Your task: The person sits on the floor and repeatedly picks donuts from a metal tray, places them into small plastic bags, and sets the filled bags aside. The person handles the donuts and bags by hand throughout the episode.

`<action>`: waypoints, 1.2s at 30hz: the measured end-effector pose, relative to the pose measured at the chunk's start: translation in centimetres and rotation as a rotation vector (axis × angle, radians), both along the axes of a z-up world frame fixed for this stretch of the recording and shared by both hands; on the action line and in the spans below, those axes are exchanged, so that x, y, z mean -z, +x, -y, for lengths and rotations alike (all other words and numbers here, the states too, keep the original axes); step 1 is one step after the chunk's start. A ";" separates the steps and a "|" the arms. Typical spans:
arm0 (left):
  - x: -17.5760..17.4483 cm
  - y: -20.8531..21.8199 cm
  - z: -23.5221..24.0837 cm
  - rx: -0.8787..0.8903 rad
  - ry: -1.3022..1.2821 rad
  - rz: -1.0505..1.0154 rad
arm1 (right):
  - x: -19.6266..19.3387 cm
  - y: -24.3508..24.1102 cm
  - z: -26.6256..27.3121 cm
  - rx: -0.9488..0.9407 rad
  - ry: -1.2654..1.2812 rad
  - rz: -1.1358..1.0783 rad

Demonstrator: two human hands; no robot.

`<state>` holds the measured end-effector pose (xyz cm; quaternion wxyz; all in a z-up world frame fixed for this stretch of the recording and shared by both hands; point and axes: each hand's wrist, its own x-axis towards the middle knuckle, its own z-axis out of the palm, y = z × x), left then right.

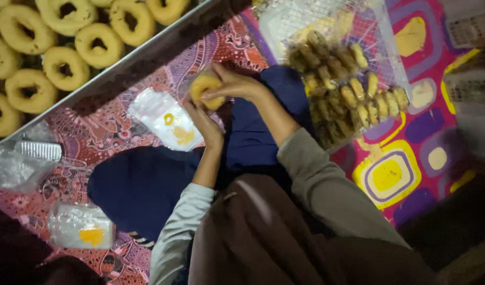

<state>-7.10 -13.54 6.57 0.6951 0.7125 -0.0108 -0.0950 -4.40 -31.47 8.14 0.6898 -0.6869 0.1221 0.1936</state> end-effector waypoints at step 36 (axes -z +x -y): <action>5.8 9.2 -11.9 -0.041 1.107 0.427 | -13.4 -25.3 24.1 0.695 -1.029 -0.089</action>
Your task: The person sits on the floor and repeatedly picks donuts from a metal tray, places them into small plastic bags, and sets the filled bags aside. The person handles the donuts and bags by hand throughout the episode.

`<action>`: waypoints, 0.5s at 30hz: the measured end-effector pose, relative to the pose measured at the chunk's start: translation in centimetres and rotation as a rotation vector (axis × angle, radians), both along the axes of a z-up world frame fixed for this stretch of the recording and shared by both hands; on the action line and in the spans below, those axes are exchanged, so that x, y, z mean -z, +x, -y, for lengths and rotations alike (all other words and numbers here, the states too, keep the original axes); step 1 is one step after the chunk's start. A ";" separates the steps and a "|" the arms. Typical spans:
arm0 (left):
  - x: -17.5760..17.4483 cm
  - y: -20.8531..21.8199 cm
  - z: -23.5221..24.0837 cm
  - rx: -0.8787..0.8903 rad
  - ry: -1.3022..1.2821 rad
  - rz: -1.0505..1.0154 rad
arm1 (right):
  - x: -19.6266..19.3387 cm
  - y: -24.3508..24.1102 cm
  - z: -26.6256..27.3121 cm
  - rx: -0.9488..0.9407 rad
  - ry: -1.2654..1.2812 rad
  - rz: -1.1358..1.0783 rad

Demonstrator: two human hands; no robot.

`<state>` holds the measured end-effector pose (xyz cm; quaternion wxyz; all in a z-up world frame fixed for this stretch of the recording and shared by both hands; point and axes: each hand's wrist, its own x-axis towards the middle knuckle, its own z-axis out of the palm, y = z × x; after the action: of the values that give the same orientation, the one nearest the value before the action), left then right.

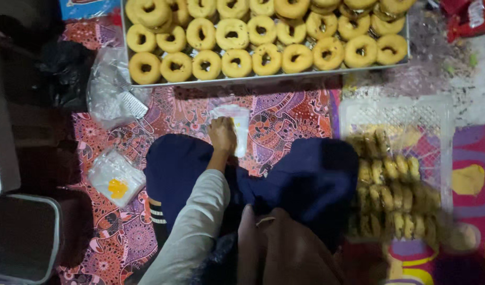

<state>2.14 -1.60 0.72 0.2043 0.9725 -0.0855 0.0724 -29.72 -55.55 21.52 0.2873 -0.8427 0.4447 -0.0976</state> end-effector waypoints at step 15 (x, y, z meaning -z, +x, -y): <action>2.2 -0.3 0.1 0.012 -0.063 0.183 | 1.7 0.8 2.9 0.048 0.080 0.048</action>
<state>1.86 -1.72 -1.48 0.2264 0.9544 -0.1076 0.1622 -28.90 -58.42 19.78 0.3288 -0.8172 0.4612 -0.1070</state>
